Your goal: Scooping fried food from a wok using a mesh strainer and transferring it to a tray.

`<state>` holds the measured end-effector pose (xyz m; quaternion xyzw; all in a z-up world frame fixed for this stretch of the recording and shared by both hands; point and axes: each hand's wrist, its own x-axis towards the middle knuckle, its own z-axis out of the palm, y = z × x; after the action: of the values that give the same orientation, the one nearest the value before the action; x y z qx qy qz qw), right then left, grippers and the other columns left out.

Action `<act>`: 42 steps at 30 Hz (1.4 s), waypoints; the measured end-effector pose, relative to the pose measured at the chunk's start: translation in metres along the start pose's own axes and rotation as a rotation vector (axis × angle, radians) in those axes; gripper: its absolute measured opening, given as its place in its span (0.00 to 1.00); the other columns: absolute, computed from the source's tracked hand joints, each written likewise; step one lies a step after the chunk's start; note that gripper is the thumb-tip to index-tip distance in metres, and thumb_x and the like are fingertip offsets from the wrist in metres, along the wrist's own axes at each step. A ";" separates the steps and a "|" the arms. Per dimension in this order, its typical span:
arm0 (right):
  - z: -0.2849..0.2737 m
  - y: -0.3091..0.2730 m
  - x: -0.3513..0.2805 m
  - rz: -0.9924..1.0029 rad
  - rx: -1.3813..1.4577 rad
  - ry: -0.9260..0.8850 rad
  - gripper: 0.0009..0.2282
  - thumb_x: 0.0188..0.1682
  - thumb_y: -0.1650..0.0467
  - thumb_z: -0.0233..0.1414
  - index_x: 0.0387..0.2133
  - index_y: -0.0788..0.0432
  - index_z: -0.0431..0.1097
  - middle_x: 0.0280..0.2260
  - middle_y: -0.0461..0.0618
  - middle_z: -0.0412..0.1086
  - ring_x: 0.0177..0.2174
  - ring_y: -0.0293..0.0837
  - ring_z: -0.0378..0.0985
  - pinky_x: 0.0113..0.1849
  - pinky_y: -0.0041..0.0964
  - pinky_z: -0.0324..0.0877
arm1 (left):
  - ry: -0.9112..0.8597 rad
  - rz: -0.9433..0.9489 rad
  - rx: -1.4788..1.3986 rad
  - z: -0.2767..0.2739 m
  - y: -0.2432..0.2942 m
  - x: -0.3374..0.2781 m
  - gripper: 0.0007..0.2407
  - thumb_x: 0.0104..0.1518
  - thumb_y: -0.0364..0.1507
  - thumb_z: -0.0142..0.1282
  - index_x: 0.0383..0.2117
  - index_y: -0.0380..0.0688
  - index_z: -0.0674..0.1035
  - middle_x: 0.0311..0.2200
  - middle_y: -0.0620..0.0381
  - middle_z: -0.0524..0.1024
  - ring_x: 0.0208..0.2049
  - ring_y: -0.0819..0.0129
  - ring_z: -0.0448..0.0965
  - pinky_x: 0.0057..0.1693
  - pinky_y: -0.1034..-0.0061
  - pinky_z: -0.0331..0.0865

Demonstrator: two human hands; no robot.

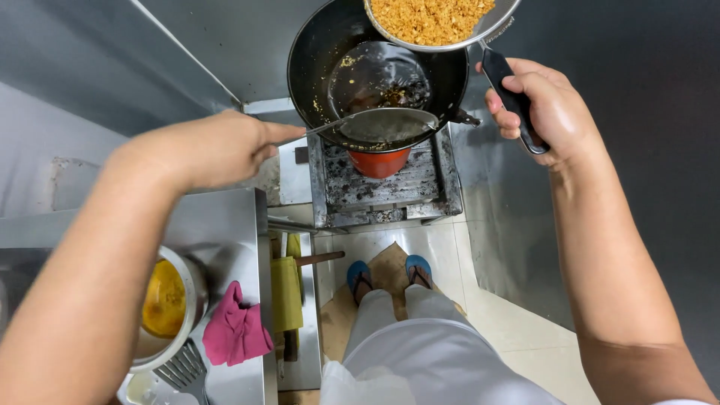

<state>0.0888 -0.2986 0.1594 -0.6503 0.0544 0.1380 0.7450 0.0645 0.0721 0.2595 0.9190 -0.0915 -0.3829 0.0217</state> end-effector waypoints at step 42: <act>0.008 0.010 0.027 -0.011 0.089 -0.043 0.15 0.54 0.74 0.40 0.51 0.64 0.70 0.24 0.50 0.64 0.17 0.32 0.57 0.19 0.23 0.52 | 0.037 -0.160 0.281 -0.029 0.009 -0.008 0.35 0.59 0.21 0.39 0.72 0.85 0.61 0.58 0.47 0.77 0.54 0.42 0.82 0.55 0.52 0.77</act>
<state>0.1109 -0.2856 0.1443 -0.6138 0.0407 0.1453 0.7749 0.0783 0.0637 0.2866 0.9243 -0.0702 -0.3498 -0.1357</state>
